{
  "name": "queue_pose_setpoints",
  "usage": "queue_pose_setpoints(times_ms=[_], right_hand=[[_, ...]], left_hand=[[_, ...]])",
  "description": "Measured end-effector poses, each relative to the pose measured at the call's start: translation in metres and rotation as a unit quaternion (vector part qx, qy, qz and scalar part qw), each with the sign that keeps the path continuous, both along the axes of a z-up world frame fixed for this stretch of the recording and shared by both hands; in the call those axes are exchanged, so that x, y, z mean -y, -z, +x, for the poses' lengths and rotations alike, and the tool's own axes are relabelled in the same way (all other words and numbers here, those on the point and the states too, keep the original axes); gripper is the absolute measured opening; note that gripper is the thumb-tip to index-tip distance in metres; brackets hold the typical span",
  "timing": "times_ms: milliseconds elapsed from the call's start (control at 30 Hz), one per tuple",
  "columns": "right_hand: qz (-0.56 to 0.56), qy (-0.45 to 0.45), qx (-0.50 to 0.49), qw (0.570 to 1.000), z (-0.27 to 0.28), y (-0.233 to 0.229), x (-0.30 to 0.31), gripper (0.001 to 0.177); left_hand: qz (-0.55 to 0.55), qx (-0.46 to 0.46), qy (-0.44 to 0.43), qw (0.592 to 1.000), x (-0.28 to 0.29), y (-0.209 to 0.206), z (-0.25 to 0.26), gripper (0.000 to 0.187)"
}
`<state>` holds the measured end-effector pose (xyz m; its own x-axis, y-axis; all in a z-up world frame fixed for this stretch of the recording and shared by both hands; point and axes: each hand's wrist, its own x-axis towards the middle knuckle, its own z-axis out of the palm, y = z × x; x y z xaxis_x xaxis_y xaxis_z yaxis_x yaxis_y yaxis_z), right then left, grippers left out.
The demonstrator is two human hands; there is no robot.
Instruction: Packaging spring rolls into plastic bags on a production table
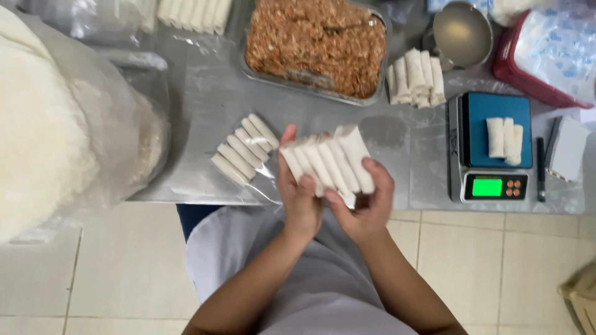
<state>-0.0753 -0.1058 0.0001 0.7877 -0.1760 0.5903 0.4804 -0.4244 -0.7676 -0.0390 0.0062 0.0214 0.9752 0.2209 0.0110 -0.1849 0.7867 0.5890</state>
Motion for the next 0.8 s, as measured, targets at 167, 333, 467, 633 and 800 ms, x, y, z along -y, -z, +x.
queue_pose_setpoints(times_ms=[167, 333, 467, 633, 800], right_hand=[[0.180, -0.073, -0.108, 0.975, 0.017, 0.002, 0.003, 0.106], [0.274, -0.063, -0.274, 0.920, -0.008, 0.003, 0.053, 0.102], [0.320, -0.136, -0.485, 0.802, -0.047, 0.036, 0.081, 0.107], [0.326, -0.313, -0.593, 0.666, -0.065, 0.061, 0.070, 0.111], [0.423, -0.304, -0.561, 0.643, -0.024, 0.018, 0.035, 0.113]], left_hand=[[0.307, 0.135, 0.109, 0.936, -0.001, 0.039, 0.006, 0.120], [0.782, 0.149, 0.139, 0.590, -0.082, -0.031, -0.001, 0.087], [0.831, 0.071, 0.250, 0.493, -0.091, 0.011, -0.049, 0.097], [0.851, 0.133, 0.081, 0.502, -0.086, 0.026, -0.042, 0.060], [0.819, 0.125, 0.045, 0.558, -0.086, 0.016, -0.051, 0.054]])
